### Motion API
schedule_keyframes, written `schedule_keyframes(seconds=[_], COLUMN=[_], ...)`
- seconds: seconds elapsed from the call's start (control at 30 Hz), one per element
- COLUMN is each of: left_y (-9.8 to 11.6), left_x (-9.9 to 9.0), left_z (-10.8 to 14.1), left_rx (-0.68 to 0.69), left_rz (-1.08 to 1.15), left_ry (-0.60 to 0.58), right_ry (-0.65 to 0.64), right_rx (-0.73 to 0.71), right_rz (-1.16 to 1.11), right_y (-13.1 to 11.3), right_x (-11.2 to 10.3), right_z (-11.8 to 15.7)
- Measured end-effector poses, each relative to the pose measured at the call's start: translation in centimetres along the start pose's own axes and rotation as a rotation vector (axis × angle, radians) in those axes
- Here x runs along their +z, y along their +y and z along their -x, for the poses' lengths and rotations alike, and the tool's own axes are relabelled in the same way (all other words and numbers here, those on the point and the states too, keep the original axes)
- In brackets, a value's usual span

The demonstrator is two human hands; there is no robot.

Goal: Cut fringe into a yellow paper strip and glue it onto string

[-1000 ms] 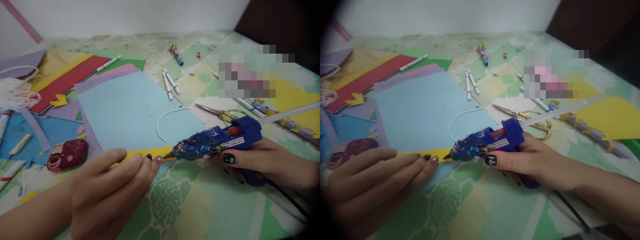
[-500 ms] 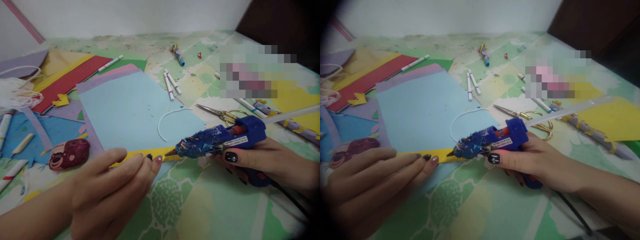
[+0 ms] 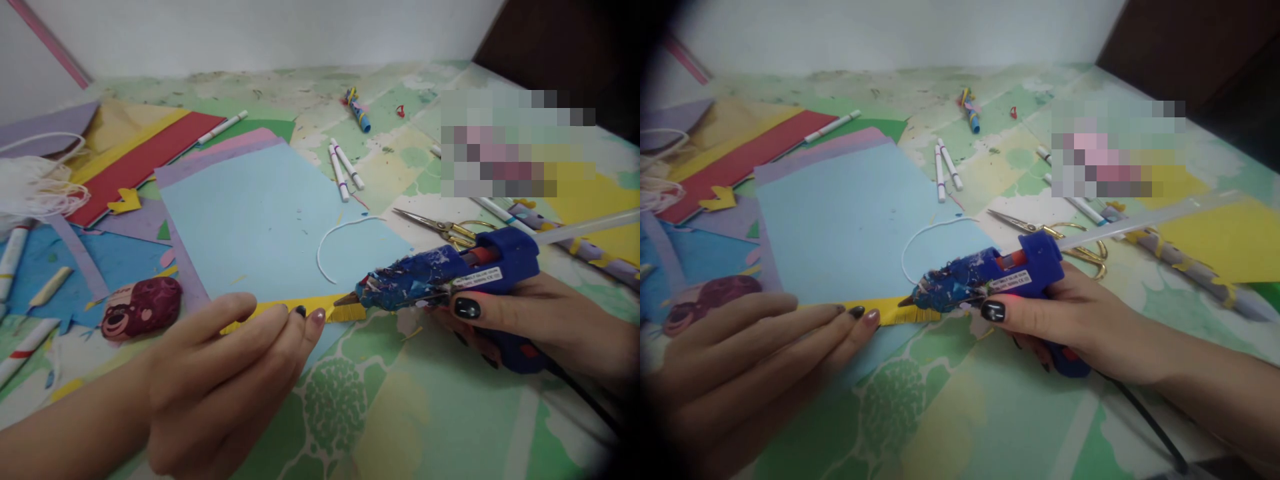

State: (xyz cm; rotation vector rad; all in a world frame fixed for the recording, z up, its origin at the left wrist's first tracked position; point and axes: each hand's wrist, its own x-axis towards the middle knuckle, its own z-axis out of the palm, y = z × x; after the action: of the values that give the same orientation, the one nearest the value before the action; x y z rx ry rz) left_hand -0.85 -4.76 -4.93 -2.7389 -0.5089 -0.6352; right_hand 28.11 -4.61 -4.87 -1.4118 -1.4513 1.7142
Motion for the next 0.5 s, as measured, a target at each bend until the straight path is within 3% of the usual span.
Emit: schedule_keyframes(seconds=[0.27, 0.5], left_y=[-0.08, -0.12], left_x=[-0.05, 0.68], left_z=[-0.16, -0.07], left_rx=[0.010, 0.015], left_rz=[0.005, 0.011], left_ry=[-0.020, 0.028], right_ry=[-0.015, -0.031], right_rx=[0.018, 0.064], right_rz=[0.014, 0.037], right_y=[0.15, 0.21], right_x=[0.04, 0.22], right_z=[0.18, 0.20])
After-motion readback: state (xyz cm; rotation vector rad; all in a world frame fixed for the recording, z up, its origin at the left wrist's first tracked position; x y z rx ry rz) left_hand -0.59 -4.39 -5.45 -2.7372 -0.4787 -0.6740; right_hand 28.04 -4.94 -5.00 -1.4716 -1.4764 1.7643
